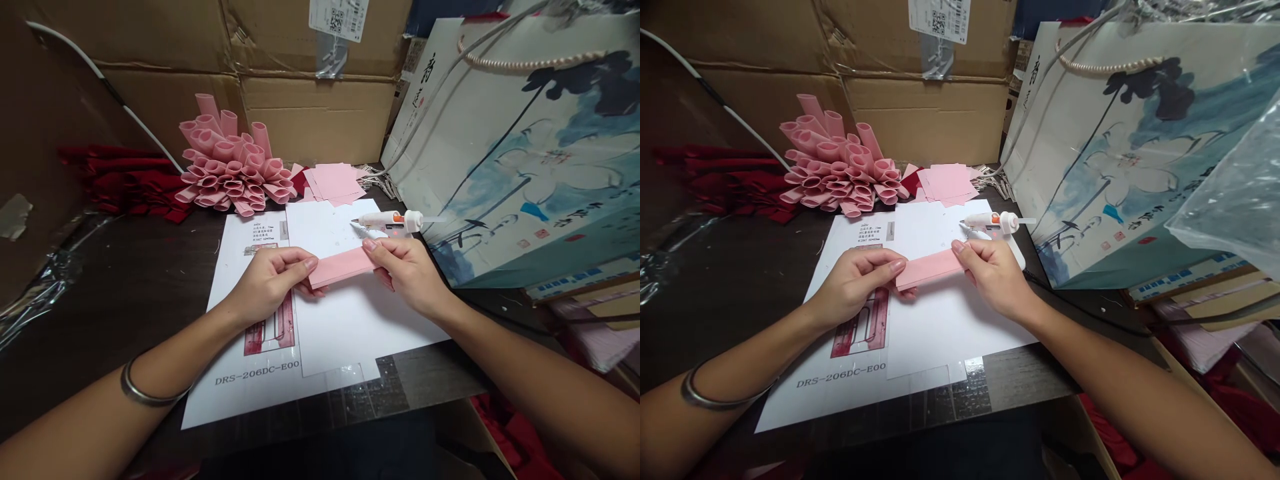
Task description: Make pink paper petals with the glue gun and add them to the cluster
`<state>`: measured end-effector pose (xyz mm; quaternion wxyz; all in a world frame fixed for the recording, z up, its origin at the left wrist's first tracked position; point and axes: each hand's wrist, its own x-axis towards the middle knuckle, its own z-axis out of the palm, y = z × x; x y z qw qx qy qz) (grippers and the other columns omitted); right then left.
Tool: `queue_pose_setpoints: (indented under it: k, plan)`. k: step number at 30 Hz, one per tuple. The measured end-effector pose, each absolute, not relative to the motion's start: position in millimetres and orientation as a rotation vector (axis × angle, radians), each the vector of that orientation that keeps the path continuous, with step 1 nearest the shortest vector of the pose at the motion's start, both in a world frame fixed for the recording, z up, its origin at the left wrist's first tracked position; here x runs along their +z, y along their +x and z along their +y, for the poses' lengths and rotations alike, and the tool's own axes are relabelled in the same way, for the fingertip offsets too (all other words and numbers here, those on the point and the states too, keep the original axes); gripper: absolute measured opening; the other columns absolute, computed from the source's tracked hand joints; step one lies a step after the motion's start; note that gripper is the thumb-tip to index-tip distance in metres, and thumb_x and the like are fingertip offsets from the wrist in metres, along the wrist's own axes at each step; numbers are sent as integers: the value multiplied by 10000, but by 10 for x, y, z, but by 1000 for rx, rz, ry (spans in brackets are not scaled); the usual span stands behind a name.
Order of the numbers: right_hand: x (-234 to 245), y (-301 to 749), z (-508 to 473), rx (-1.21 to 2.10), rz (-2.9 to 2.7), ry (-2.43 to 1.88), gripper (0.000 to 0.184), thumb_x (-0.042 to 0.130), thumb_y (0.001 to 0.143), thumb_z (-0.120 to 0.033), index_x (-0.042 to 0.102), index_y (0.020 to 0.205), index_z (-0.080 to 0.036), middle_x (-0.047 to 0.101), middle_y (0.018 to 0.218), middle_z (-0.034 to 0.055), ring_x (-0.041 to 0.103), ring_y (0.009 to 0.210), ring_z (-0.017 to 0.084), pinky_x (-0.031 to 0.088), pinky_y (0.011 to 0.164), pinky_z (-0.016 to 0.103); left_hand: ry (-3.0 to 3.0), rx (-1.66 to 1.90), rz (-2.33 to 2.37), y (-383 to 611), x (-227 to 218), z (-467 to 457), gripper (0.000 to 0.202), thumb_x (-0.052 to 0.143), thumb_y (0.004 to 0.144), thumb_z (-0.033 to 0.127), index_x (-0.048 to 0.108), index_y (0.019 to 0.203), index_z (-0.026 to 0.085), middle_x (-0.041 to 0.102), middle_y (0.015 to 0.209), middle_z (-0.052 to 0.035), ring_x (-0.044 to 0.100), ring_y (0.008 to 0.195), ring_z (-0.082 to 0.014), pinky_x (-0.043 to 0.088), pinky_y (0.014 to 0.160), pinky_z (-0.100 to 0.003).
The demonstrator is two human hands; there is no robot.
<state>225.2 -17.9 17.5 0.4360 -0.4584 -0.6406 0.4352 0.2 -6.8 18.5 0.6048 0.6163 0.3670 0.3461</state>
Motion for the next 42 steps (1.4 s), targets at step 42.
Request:
queue_pose_setpoints:
  k: [42]
  plan:
    - [203,2202,-227,861,-1726,-1136,431,535,933,-367,491,542,-188,440,598,-20,421,601,117,323,582,292,1374,848,935,28,163,-45,219,758,778,282,657,891,123,728,792,-59,704,697,-158,574,648,-241]
